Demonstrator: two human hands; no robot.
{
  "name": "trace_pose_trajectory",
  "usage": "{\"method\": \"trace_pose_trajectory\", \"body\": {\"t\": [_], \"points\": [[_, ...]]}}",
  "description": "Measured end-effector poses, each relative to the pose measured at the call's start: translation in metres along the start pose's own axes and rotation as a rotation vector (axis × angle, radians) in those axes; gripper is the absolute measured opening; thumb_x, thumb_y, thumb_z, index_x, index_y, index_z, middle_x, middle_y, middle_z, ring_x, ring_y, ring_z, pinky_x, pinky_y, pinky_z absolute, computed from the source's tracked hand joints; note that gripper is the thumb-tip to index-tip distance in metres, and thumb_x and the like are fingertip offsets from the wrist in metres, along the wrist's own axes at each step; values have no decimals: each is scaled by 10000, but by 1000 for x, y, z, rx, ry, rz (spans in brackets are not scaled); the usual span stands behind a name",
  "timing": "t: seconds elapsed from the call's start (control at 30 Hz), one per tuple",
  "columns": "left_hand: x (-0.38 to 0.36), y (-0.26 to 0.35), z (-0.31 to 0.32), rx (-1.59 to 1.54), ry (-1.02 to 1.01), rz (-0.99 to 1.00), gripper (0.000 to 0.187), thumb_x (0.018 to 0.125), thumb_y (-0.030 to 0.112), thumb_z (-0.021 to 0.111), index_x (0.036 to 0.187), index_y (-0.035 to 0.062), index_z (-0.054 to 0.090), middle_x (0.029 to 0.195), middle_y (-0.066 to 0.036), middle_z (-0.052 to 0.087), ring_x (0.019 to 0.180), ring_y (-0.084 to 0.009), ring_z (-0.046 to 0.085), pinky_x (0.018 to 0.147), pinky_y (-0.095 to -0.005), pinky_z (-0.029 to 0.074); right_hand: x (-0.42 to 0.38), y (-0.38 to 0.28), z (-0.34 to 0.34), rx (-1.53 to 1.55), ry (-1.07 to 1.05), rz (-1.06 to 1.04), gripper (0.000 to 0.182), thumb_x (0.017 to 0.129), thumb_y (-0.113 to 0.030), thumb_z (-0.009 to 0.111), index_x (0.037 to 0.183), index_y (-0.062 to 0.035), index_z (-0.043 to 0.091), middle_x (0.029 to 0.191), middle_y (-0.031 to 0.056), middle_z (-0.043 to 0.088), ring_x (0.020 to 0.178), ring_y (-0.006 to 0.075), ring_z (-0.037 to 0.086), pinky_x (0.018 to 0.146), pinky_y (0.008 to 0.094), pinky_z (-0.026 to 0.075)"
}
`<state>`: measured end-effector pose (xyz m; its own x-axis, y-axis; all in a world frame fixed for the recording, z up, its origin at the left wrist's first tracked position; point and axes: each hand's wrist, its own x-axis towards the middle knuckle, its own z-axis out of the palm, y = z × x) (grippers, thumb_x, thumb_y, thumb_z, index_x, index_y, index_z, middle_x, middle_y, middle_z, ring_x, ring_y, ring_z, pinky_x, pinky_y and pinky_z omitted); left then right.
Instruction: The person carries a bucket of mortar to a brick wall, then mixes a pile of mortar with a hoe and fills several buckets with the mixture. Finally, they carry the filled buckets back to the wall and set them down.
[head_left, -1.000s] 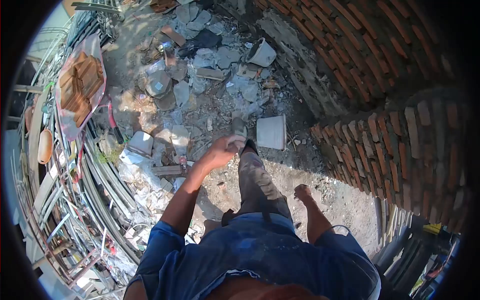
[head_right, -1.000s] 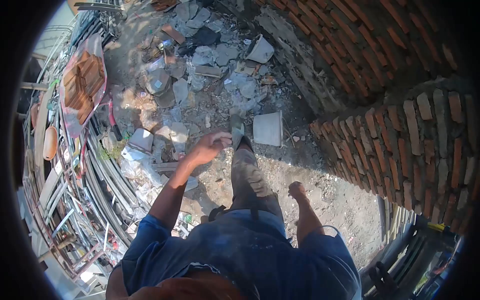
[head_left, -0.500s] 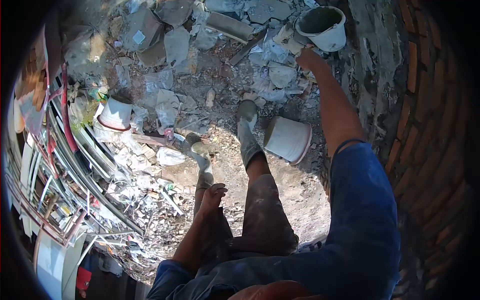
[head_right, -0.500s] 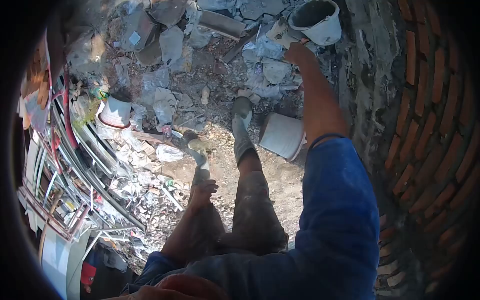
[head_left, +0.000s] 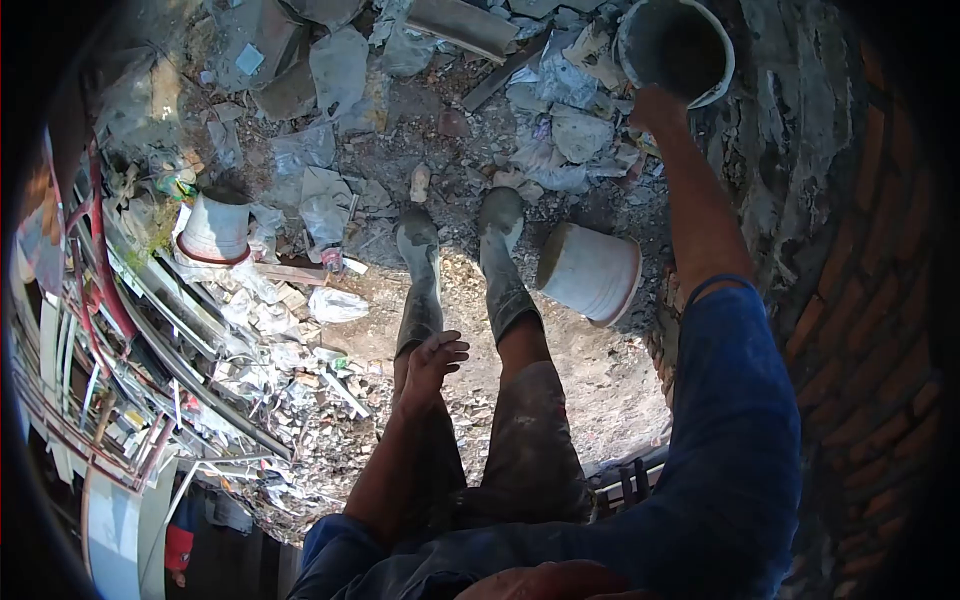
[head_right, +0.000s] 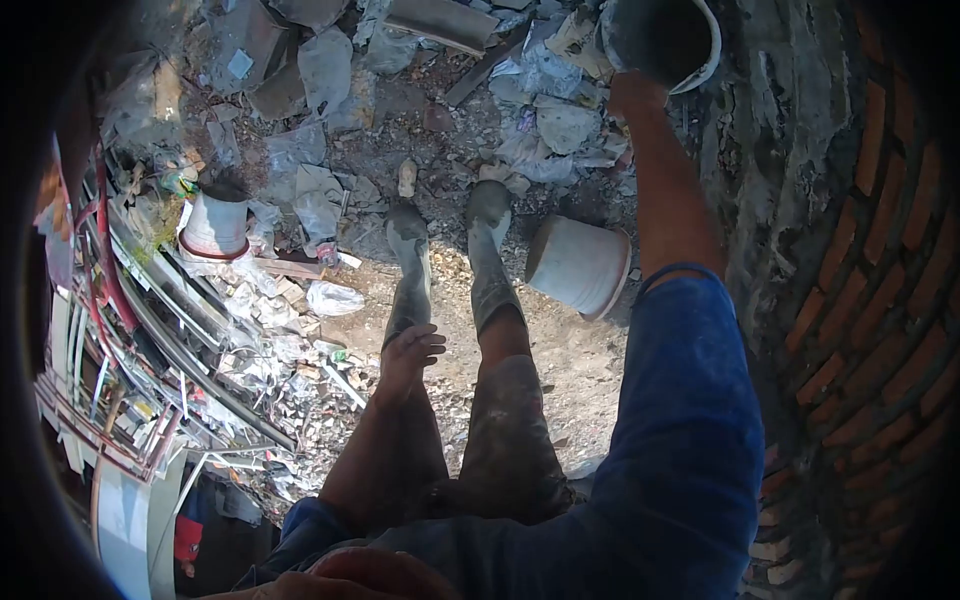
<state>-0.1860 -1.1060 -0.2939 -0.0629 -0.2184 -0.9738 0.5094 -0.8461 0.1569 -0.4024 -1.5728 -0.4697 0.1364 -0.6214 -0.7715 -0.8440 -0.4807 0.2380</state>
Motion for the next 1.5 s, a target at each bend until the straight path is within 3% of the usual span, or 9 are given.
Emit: {"method": "trace_pose_trajectory", "body": {"t": [0.53,0.7,0.8,0.87,1.0,1.13,1.27,1.4,1.5], "points": [[-22,181,72,-336,-407,344,521,929,486,346,1176,42,462,1098,-123,559,1041,-245,510,930,-376,349,-337,-97,-30,1263,28,-503,348,821,-269,621,1072,-31,580,981,122,588,854,276,603,736,352,480],[-50,114,-69,-204,124,218,294,967,355,348,861,123,495,633,1,398,550,-106,359,498,-233,319,-315,-42,210,1347,488,789,203,794,-212,590,922,-63,639,868,140,646,784,298,636,676,400,487],[-96,101,-122,1,323,96,259,950,317,413,751,157,456,542,50,345,455,-79,299,452,-209,282,-325,-21,440,1056,-46,1158,348,844,-369,533,1033,-97,636,939,102,662,825,266,657,742,402,486],[-121,100,-167,172,376,59,227,936,294,454,756,158,473,537,54,351,450,-54,332,432,-211,291,-323,-21,431,1755,-465,1647,495,862,-450,511,1202,-91,522,1142,129,588,898,286,641,879,508,406],[-150,121,-192,384,541,11,228,946,273,435,790,121,502,507,52,334,407,-50,307,392,-211,284,-311,-53,469,2069,-626,1496,519,855,-448,514,1218,-79,476,1263,147,483,1033,323,581,986,539,281],[-150,137,-164,384,421,-5,212,940,258,449,795,113,503,498,43,358,397,-53,311,386,-206,286,-284,-84,537,1849,-164,1744,207,601,-47,681,640,-69,478,664,44,527,552,168,488,532,291,427],[-138,138,-144,463,305,99,201,931,223,467,752,132,473,508,49,384,415,-60,344,436,-225,340,-279,-74,469,2352,540,1862,192,724,-62,611,902,-75,540,763,26,543,642,143,481,594,301,427],[-127,151,-106,575,184,247,253,946,234,438,718,127,457,528,25,398,459,-66,380,463,-214,343,-255,-73,430,1458,677,1047,144,689,-22,612,591,-89,530,725,-9,588,635,74,527,580,215,424],[-117,168,-98,549,55,314,240,943,261,457,754,113,464,524,19,401,445,-71,374,465,-218,343,-272,-40,301,2536,757,393,217,684,3,642,866,-77,555,682,22,574,544,110,514,504,256,441]]}}
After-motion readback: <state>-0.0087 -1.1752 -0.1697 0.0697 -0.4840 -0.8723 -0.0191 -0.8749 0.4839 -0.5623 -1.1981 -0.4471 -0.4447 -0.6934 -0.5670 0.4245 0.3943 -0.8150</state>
